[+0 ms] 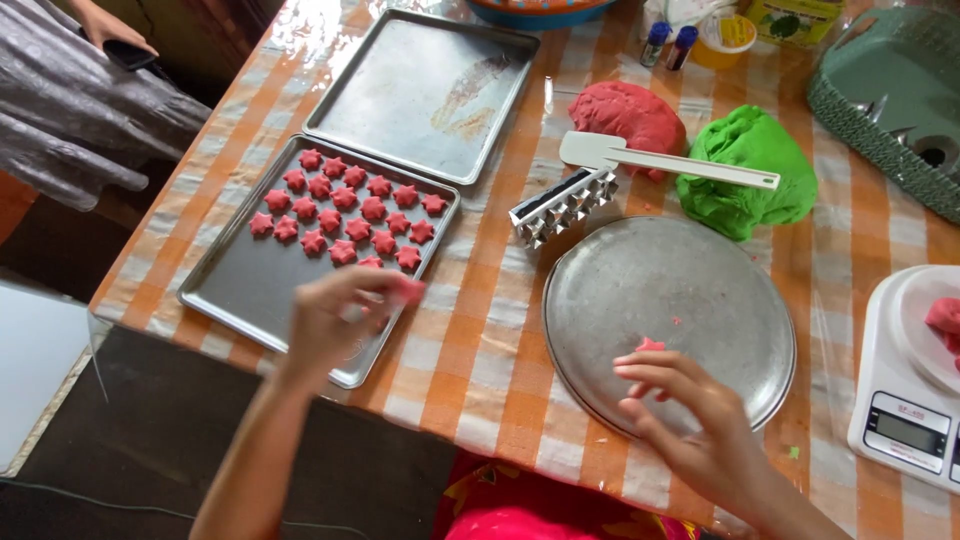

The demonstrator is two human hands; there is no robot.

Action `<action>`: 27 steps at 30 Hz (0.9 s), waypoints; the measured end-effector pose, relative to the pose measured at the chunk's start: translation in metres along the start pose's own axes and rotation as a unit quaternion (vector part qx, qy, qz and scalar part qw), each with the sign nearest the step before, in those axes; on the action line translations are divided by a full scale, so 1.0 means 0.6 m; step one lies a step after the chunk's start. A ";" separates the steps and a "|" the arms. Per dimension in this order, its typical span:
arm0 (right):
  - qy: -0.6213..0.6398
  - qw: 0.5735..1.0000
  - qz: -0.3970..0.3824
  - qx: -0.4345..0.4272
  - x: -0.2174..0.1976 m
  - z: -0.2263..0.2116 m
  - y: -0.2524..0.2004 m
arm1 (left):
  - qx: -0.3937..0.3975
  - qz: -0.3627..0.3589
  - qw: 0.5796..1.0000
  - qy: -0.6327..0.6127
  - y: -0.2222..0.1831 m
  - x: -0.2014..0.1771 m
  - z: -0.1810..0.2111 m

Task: Using a star-shaped cutter to create small stars from pink dough and arranging them on a metal baking tray.

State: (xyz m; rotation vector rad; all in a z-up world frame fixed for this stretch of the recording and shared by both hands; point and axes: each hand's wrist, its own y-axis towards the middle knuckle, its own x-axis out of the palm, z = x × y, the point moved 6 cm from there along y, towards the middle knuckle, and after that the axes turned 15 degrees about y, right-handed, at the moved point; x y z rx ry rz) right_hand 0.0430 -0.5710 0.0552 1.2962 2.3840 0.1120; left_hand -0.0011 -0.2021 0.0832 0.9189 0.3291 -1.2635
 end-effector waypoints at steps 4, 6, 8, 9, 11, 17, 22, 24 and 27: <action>0.009 0.999 0.029 0.009 -0.041 0.001 -0.007 | -0.289 -0.039 0.956 0.021 -0.023 -0.049 -0.137; -0.015 0.996 0.076 0.036 -0.062 0.015 -0.020 | -0.435 -0.081 0.897 -0.002 -0.044 -0.045 -0.167; -0.028 0.994 0.084 0.058 -0.077 0.028 -0.031 | -0.448 -0.089 0.889 0.003 -0.047 -0.046 -0.166; -0.042 0.992 0.094 0.080 -0.085 0.037 -0.037 | -0.461 -0.099 0.882 0.008 -0.050 -0.045 -0.167; -0.016 0.991 0.098 0.091 -0.091 0.045 -0.042 | -0.461 -0.092 0.882 0.000 -0.048 -0.044 -0.172; 0.015 0.987 0.119 0.111 -0.099 0.047 -0.045 | -0.474 -0.116 0.873 0.024 -0.046 -0.039 -0.172; 0.031 0.981 0.137 0.130 -0.103 0.043 -0.041 | -0.444 -0.144 0.882 0.073 -0.048 -0.035 -0.179; 0.025 0.981 0.139 0.133 -0.104 0.040 -0.037 | -0.380 -0.161 0.898 0.155 -0.049 -0.034 -0.178; 0.020 0.979 0.135 0.149 -0.105 0.039 -0.030 | -0.393 -0.177 0.889 0.156 -0.054 -0.034 -0.186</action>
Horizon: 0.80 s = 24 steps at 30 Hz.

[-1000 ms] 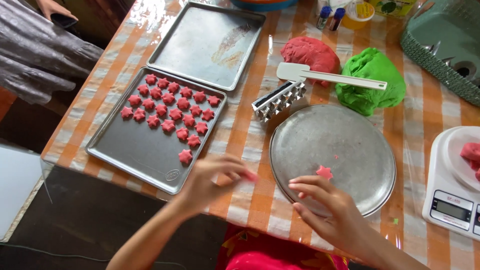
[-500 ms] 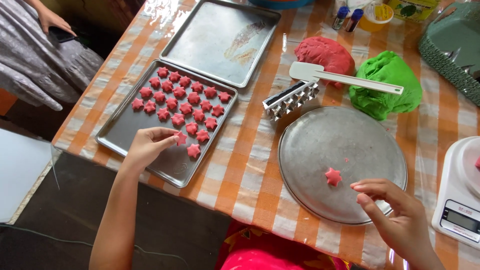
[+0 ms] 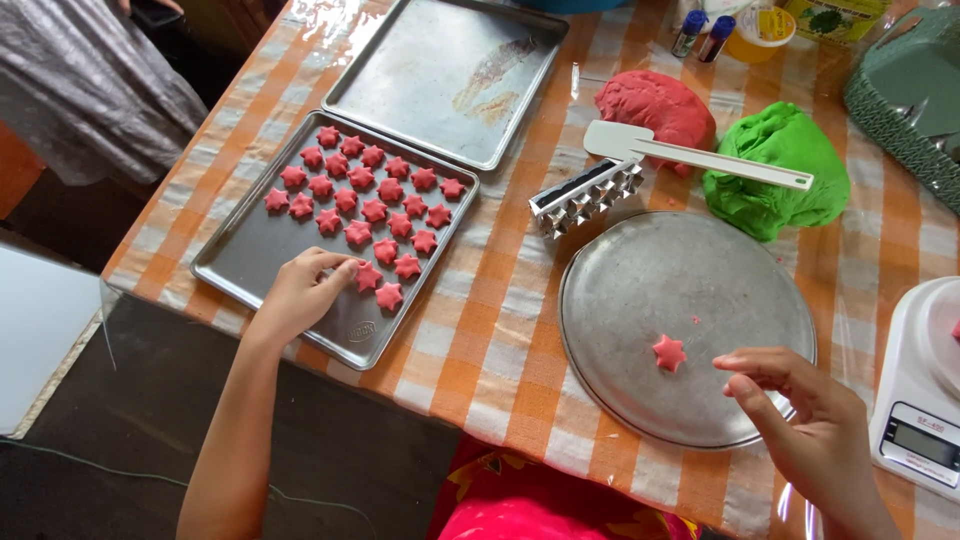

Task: Using a star-shaped cutter to create small stars from pink dough and arranging them on a metal baking tray.

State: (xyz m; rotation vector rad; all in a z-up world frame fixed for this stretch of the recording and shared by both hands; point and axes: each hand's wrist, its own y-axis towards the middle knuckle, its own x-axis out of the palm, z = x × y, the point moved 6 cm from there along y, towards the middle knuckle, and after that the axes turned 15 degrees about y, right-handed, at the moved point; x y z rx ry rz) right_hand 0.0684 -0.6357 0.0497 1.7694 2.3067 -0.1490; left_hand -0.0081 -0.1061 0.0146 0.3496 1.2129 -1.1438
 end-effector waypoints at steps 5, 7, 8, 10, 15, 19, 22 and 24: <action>-0.048 0.999 0.013 -0.007 -0.011 0.002 0.021 | 0.051 0.100 0.993 0.036 -0.013 -0.029 0.020; -0.080 0.996 0.013 -0.023 -0.016 0.005 0.033 | 0.079 0.129 0.987 0.049 -0.025 -0.035 0.050; -0.128 0.992 -0.020 -0.001 -0.012 0.015 0.041 | 0.113 0.151 0.980 0.063 -0.034 -0.036 0.071; -0.178 0.983 -0.045 0.027 -0.005 0.034 0.047 | 0.156 0.168 0.970 0.076 -0.047 -0.030 0.108; -0.291 0.951 -0.088 -0.062 0.046 0.017 0.037 | 0.314 0.269 0.908 0.067 -0.089 0.000 0.197; -0.299 0.946 -0.095 -0.085 0.065 0.020 0.037 | 0.362 0.256 0.894 0.058 -0.104 0.023 0.247; -0.312 0.940 -0.096 -0.096 0.073 0.025 0.040 | 0.384 0.245 0.889 0.043 -0.109 0.029 0.273; -0.337 0.932 -0.099 -0.088 0.072 0.043 0.040 | 0.399 0.244 0.883 0.046 -0.114 0.034 0.283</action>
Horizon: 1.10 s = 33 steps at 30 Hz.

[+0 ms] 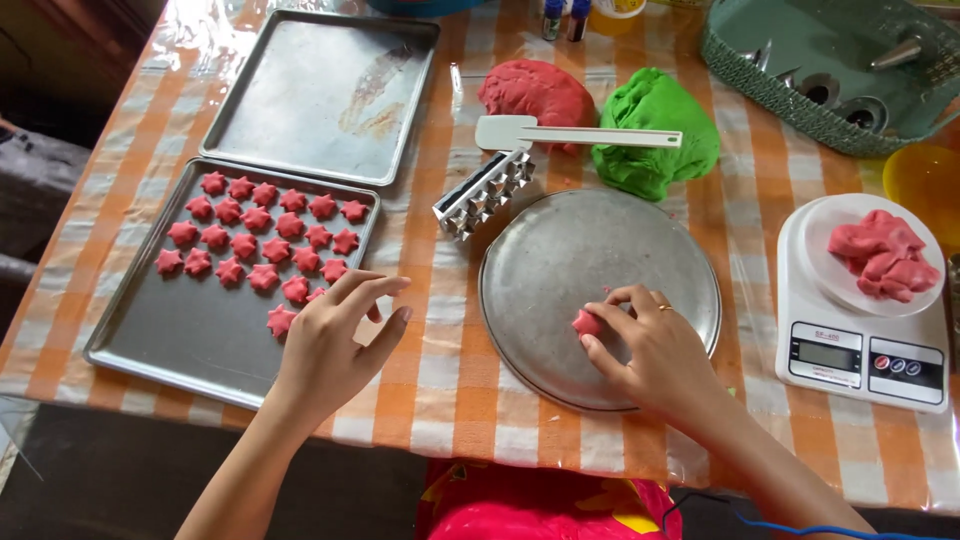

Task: Using a star-shaped cutter to create small stars from pink dough and arranging them on a metal baking tray.

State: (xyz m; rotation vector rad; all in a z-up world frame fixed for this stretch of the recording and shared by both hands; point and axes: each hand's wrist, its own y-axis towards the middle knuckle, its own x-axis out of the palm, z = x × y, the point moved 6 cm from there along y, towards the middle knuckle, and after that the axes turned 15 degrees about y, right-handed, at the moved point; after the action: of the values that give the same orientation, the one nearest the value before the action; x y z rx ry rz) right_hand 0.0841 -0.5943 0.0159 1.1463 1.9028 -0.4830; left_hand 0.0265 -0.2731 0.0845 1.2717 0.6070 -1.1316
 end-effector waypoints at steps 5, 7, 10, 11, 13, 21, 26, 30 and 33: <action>-0.018 1.000 -0.002 -0.007 0.022 0.018 -0.003 | 0.007 -0.014 1.000 -0.014 0.005 0.001 0.005; -0.012 1.000 -0.001 -0.001 0.027 0.024 -0.003 | 0.007 -0.016 1.000 -0.017 0.005 -0.001 0.006; 0.007 1.000 0.006 -0.009 0.030 0.024 0.000 | 0.002 -0.021 0.999 -0.028 0.004 -0.002 0.006; 0.033 0.999 0.011 -0.018 0.026 0.017 0.000 | -0.001 -0.023 0.999 -0.033 0.001 -0.002 0.005; 0.059 0.998 0.015 -0.027 0.024 0.009 -0.003 | -0.004 -0.026 0.999 -0.038 -0.004 0.000 0.002; 0.212 0.968 0.118 -0.061 -0.011 -0.014 -0.015 | 0.020 -0.068 0.990 -0.123 -0.028 0.068 0.026; 0.329 0.938 -0.001 -0.109 -0.040 -0.113 -0.041 | 0.044 -0.190 0.935 -0.295 -0.044 0.084 0.150; 0.339 0.930 0.021 -0.141 -0.030 -0.135 -0.077 | 0.028 -0.252 0.869 -0.425 -0.052 0.100 0.206; 0.354 0.925 0.015 -0.141 -0.035 -0.143 -0.079 | 0.013 -0.211 0.860 -0.465 -0.041 0.092 0.203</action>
State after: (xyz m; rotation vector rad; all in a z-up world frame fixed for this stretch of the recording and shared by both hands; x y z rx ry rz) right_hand 0.0087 -0.5716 0.0777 1.2475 2.4520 0.2721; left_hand -0.0015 -0.4028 0.0566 0.4725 0.1182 -1.9322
